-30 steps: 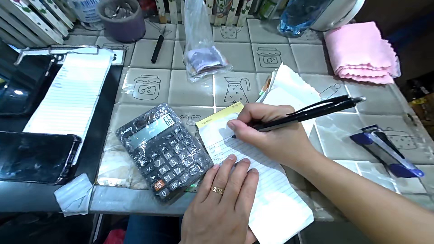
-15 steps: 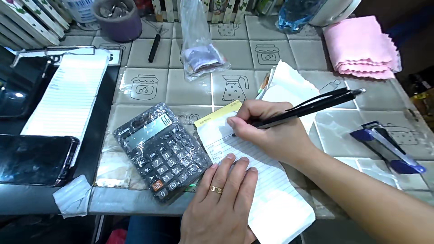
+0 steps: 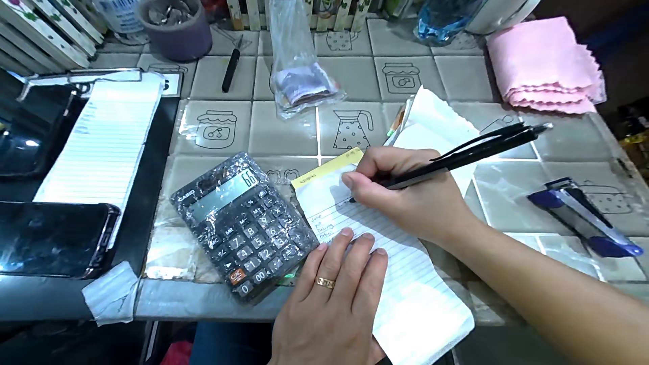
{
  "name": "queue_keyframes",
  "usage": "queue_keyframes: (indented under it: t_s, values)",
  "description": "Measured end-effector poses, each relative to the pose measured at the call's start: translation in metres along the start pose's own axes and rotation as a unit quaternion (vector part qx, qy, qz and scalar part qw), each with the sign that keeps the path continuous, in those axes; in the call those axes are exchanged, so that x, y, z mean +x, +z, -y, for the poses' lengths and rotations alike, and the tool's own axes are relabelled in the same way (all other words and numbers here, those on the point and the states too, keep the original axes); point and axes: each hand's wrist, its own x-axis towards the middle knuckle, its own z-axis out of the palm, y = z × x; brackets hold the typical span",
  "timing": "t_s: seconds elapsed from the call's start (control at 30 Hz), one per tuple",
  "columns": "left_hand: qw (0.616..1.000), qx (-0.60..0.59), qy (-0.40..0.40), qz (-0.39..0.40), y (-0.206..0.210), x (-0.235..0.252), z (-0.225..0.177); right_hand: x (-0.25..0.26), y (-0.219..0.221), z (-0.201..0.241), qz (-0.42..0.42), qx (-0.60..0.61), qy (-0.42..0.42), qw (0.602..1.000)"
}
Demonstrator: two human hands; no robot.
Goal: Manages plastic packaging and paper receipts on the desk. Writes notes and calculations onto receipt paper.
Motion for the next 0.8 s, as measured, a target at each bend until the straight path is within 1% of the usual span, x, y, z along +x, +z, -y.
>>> queue_keyframes:
  t_s: [0.33, 0.5, 0.6, 0.7, 0.8]
  values:
    - [1.000, 0.003, 0.001, -0.001, 0.0000, 0.0002, 0.0000, -0.0001, 0.0001, -0.0009, -0.008, 0.002, -0.002, 1.000]
    - [1.000, 0.015, -0.002, -0.006, 0.0006, 0.0006, -0.0009, 0.0016, -0.0042, -0.0018, -0.027, 0.072, 0.001, 0.997]
    - [0.999, 0.046, -0.006, -0.006, 0.0017, 0.0020, -0.0030, 0.0020, -0.0070, -0.0013, -0.028, 0.076, -0.029, 0.996]
    - [0.998, 0.064, -0.008, -0.005, 0.0037, 0.0030, -0.0048, 0.0006, -0.0059, 0.0004, -0.006, 0.083, -0.071, 0.994]
    - [0.997, 0.073, -0.005, -0.002, 0.0045, 0.0034, -0.0048, -0.0023, -0.0011, 0.0035, 0.004, 0.071, -0.059, 0.996]
